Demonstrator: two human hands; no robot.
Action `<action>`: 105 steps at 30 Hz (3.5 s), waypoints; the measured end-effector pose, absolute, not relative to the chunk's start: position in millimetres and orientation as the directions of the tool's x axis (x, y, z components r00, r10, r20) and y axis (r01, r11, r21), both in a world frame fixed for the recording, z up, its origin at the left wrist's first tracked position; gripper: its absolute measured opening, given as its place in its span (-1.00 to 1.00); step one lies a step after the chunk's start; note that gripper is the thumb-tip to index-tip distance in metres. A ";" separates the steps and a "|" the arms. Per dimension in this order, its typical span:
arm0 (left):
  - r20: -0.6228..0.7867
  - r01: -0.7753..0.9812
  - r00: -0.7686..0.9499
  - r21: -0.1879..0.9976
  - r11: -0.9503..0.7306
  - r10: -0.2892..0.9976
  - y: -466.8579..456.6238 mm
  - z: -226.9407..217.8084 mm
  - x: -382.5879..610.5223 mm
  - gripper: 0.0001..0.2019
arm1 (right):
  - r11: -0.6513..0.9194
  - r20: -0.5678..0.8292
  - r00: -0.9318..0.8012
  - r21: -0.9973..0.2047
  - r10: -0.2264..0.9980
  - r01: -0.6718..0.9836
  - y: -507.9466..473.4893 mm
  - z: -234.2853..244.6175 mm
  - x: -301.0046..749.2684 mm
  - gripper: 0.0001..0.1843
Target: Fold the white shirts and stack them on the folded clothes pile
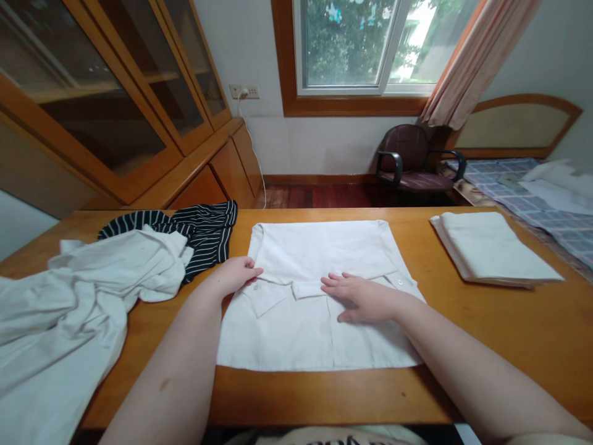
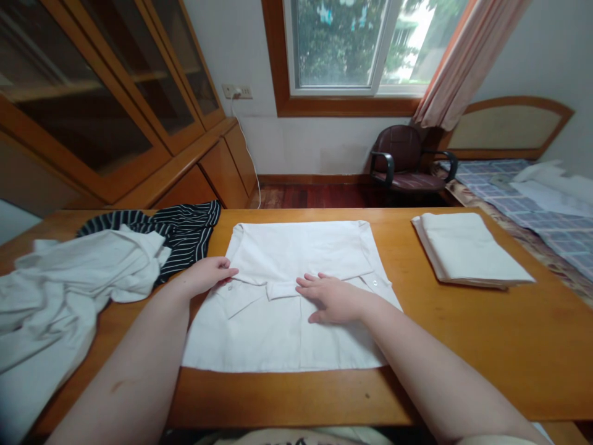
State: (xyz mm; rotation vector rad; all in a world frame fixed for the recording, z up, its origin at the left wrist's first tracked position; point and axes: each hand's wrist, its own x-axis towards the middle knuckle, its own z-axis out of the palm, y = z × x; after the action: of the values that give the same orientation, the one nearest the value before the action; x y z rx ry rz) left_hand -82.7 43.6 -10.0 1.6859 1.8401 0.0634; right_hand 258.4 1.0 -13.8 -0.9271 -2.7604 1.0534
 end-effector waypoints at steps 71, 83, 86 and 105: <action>-0.131 0.997 0.059 0.059 -0.051 0.990 38.6 -50.9 -23.4 -0.23 | -0.248 -0.162 0.243 -0.008 0.956 0.969 42.8 -35.7 231.7 -0.02; -0.083 0.953 0.296 0.096 -0.288 0.952 48.7 -55.8 -24.2 -0.31 | 0.366 -0.031 -0.381 -0.215 0.924 0.905 95.7 -50.2 192.0 -0.24; -0.105 0.954 0.289 0.117 -0.276 0.952 49.6 -54.3 -24.6 -0.30 | 0.297 -0.042 -0.309 -0.184 0.950 0.937 105.6 -55.5 206.4 -0.24; -0.137 0.985 0.127 0.137 -0.108 0.982 47.1 -39.2 0.6 -0.35 | -0.106 -0.019 0.105 -0.080 0.994 0.991 130.4 -65.4 280.0 -0.14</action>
State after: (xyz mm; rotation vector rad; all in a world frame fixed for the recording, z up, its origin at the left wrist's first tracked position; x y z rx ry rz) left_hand 0.6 47.1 -39.2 2.2042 1.9566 -0.0170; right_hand 280.0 130.4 -65.4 -2.3001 -2.0681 0.1053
